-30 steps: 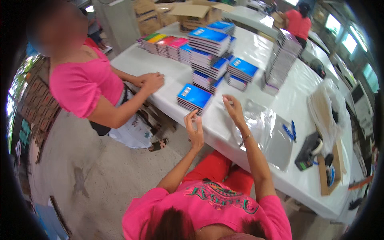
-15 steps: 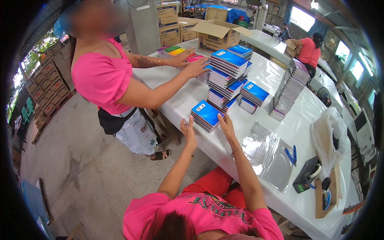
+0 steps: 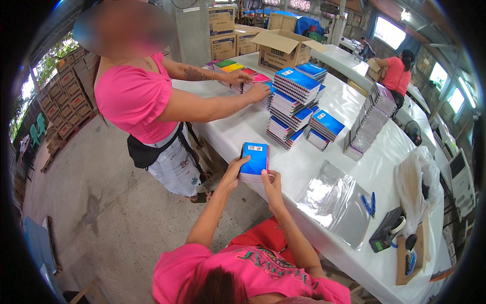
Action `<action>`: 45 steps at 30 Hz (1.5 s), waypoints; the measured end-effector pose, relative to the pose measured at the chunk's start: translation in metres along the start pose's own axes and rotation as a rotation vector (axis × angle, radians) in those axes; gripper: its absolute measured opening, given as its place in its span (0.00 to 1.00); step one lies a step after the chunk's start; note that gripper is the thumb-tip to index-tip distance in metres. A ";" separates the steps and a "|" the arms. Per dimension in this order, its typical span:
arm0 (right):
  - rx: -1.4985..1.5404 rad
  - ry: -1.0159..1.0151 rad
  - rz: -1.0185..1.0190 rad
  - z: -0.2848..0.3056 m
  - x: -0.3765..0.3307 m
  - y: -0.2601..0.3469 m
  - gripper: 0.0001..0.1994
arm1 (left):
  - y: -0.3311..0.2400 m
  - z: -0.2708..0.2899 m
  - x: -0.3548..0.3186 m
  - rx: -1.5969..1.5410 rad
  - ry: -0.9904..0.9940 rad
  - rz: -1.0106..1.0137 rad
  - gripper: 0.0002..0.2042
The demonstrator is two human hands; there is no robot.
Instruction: The person places stacks of spiral-bound notebooks into clear plastic bags on a white table. They fold the bag edges and seal them with tape from a dispenser. A coworker in a pink shirt is visible across the table handling similar notebooks.
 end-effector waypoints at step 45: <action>0.370 -0.338 0.291 0.265 -0.011 -0.019 0.38 | 0.142 -0.245 -0.073 0.238 0.732 -0.370 0.51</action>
Point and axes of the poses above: each hand's wrist, its own x-axis towards the middle knuckle, its own z-axis out of the back of the hand, y = z × x, the point moved 2 cm from there along x, towards the middle knuckle, and after that the axes turned 12 degrees about -y, right-handed, at the moved point
